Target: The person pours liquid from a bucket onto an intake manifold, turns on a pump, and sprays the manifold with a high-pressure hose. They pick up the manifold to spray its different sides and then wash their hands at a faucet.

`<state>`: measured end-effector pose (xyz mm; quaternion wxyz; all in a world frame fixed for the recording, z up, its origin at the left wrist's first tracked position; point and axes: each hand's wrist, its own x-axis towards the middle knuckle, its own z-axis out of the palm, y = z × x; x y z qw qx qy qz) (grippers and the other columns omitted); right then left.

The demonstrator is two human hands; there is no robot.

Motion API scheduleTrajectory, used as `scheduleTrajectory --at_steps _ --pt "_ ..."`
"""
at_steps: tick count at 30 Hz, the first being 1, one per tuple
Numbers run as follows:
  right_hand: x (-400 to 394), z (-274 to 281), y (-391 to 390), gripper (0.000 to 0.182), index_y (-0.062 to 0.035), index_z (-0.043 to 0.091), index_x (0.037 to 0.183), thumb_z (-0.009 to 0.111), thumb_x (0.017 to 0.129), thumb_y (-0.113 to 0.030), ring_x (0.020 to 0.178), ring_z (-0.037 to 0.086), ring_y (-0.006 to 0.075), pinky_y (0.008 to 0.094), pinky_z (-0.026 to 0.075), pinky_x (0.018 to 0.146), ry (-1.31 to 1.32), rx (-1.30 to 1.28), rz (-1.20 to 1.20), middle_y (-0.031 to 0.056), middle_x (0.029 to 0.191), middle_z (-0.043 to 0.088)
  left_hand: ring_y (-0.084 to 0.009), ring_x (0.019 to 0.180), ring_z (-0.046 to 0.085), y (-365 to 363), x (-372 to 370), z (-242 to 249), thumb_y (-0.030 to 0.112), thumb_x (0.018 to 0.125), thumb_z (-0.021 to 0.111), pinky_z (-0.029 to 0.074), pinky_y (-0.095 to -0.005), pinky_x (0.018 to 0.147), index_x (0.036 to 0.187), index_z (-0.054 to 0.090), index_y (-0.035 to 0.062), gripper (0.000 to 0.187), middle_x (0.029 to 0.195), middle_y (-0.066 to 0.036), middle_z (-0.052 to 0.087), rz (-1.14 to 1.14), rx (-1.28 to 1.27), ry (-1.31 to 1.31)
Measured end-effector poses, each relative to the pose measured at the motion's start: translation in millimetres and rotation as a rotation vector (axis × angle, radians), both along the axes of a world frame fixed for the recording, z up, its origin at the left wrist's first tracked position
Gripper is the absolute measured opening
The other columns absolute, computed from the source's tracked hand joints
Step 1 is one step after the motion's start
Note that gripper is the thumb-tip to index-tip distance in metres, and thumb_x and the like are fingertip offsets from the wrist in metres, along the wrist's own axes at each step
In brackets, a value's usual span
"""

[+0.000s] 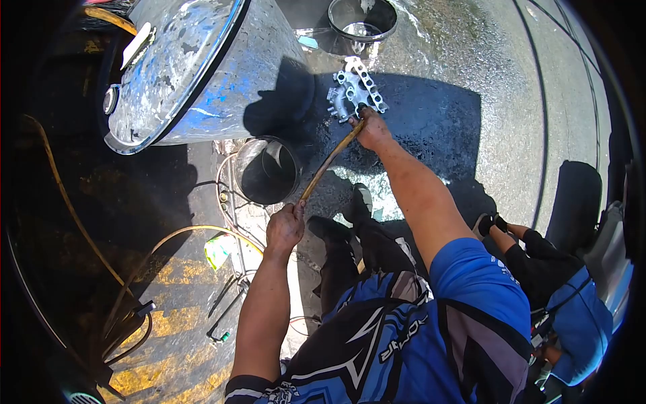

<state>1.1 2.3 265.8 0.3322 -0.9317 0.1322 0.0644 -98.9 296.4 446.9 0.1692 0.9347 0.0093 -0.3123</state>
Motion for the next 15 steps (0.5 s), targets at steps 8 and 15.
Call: scheduleTrajectory --at_steps 8,15 --pt "-0.2 1.8 0.9 0.047 0.0042 0.060 0.119 0.063 0.094 -0.035 0.114 0.057 0.0411 0.0440 0.047 0.097 -0.022 0.004 0.006 0.0258 0.120 0.061 -0.0505 0.082 0.061 -1.0 0.7 2.0 0.049 0.103 0.040 0.046 -0.0543 0.071 0.088 0.062 -0.0011 0.057 0.082 -0.030 0.065 0.014 0.006 0.023" --pt "-1.3 -5.1 1.3 0.047 0.0034 0.059 0.120 0.062 0.094 -0.036 0.113 0.057 0.0416 0.0445 0.047 0.096 -0.017 -0.012 0.002 0.0253 0.118 0.061 -0.0504 0.081 0.061 -0.1 -1.0 0.5 0.048 0.103 0.041 0.046 -0.0543 0.070 0.087 0.062 -0.0012 0.056 0.080 -0.029 0.064 0.014 0.002 0.010"
